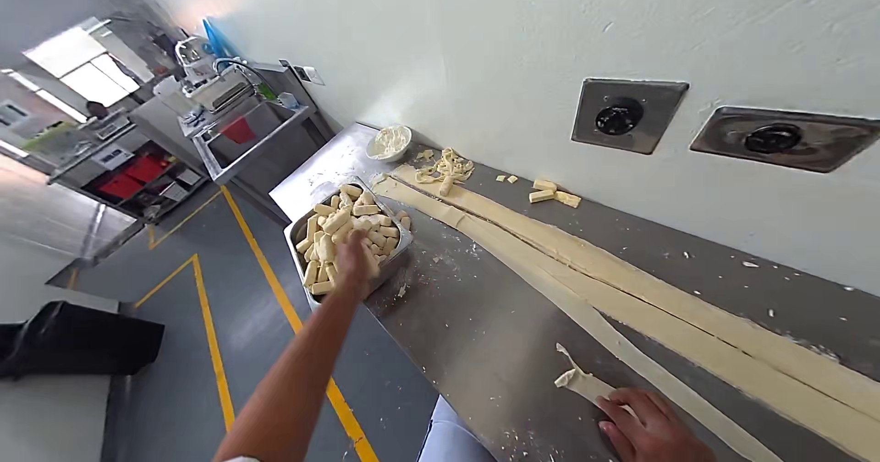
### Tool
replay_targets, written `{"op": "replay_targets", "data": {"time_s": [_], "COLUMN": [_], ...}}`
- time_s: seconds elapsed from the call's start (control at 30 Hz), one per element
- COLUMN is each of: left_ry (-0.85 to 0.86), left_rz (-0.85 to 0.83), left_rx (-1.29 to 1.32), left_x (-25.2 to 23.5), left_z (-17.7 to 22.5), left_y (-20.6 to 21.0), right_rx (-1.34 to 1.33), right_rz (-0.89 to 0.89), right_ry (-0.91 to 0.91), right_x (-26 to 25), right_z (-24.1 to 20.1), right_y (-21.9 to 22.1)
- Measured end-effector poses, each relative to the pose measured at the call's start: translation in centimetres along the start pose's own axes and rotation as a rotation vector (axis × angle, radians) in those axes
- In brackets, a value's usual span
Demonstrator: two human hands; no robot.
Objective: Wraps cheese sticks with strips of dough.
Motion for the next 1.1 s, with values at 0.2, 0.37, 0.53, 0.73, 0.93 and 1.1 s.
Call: {"op": "replay_targets", "data": {"time_s": [0.2,0.37,0.53,0.73,0.93,1.1], "left_ry": [0.295,0.538,0.764,0.925,0.92,0.923], "left_rz": [0.217,0.061,0.019,-0.648,-1.172,-1.231], "left_rx": [-0.672,-1.063,-0.93,-0.538,-0.109,-0.058], "left_x": [-6.7,-7.8,-8.0,11.9,22.1,24.8], "left_z": [5.6,5.5,4.3,1.8,4.5,8.4], "left_y": [-2.8,-1.9,-0.9,10.5,15.4,14.8], "right_rx": [0.298,-0.174,-0.69,-0.638,-0.692,-0.628], "right_rz": [0.177,-0.174,0.075,0.283,0.395,0.466], "right_ry": [-0.198,0.218,0.373,0.099,-0.105,-0.199], "right_x": [-1.3,-4.0,-5.4,-7.8,-9.8,-10.4], "right_z": [2.5,1.9,1.9,-2.7,-7.0,-9.3], "right_y": [2.6,-2.4,-11.7,-20.0,-25.3,-29.2]}}
Point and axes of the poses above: each hand's wrist, its own x-axis away from the middle knuckle, its own y-axis out of the palm, z = x × y, the point moved 2 cm from there along -x, towards the middle knuckle, and after that the axes turned 10 degrees about -y, right-handed, at the moved point
